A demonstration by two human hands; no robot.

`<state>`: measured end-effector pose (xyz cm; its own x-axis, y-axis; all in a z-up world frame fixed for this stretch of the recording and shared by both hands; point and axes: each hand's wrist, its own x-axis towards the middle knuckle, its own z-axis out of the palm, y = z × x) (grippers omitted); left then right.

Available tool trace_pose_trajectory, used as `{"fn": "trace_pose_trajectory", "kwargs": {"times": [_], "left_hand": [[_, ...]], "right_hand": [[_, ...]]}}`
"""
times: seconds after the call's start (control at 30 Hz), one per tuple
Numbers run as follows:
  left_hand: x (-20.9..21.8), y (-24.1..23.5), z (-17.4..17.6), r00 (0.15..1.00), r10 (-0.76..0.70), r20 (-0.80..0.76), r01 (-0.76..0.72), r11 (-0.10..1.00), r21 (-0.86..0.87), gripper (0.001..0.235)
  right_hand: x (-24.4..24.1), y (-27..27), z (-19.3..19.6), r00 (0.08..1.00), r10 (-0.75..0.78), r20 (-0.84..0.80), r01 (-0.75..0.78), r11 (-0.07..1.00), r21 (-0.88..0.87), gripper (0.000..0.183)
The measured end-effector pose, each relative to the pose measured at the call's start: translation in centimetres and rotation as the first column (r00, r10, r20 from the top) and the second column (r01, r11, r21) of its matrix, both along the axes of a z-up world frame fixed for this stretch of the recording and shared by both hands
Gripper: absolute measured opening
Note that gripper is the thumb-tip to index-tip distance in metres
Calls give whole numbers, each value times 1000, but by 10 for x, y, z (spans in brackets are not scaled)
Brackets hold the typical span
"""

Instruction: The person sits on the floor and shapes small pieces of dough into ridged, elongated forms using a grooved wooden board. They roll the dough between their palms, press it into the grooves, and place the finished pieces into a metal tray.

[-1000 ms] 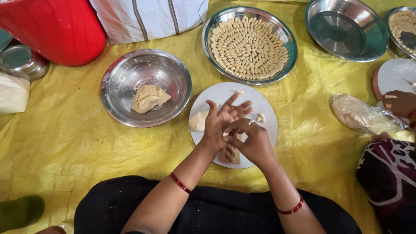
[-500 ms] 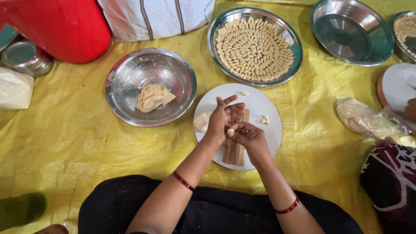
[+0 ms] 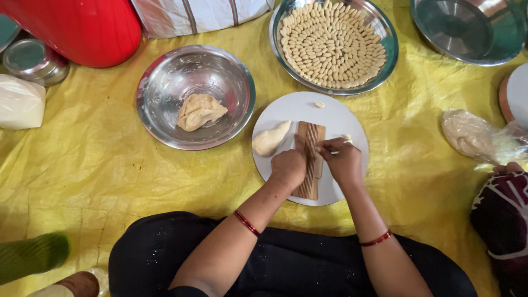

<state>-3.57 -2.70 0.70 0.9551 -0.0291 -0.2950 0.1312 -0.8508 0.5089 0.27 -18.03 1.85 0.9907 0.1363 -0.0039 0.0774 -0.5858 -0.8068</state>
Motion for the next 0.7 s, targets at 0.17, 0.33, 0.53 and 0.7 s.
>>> {"fn": "trace_pose_trajectory", "kwargs": {"times": [0.17,0.33,0.53,0.7], "left_hand": [[5,3,4,998,25,-62,-28,998,-49,83],[4,8,8,988,-9,-156,4,999,-37,116],[7,7,9,989,20,-143,-27,998,-49,120],[7,4,1,991,19,-133,-25,999,-48,119]], "right_hand": [[-2,14,-6,882,192,430,-48,945,-322,12],[-5,15,-15,905,109,412,23,953,-302,18],[-3,19,-14,937,84,338,0,970,-241,14],[-1,24,-6,980,47,191,11,957,-290,31]]}}
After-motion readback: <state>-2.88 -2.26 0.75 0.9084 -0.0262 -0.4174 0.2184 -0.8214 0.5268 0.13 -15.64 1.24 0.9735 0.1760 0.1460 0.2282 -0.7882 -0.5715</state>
